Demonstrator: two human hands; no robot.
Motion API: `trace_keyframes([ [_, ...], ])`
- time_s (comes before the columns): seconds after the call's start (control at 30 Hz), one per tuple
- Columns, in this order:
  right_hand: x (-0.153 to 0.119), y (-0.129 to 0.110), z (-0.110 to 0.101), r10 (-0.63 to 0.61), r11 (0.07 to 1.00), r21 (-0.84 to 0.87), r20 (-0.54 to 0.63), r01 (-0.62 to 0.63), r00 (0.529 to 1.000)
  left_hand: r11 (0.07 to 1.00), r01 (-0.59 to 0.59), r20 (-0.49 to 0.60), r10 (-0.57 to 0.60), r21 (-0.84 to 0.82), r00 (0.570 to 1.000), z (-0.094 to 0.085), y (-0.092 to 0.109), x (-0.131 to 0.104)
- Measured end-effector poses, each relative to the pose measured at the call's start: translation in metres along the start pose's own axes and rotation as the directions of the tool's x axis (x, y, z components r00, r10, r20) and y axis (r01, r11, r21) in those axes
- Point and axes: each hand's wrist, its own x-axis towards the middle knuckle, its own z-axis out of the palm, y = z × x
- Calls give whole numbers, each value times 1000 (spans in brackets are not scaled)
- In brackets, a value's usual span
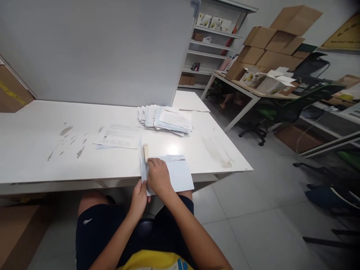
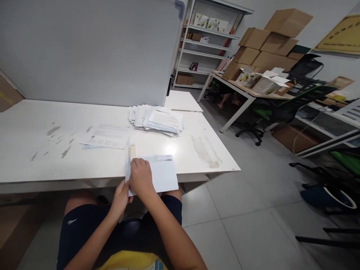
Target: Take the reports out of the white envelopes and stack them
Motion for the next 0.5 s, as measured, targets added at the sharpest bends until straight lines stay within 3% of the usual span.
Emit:
trace_keyframes([
  [0.17,-2,-9,21,75,997,-2,-80,-75,994,997,59,-3,-60,-45,998,-2,-1,1],
  [0.33,-2,-12,15,89,995,47,-92,-85,992,998,56,52,-55,-23,997,-8,7,-1],
  [0.4,-3,-9,9,84,993,92,-96,-75,992,997,13,135,-24,80,991,-21,18,-4],
  [0.5,-6,-1,4,76,987,148,-126,-57,989,965,-34,251,-34,261,967,-60,48,-10],
])
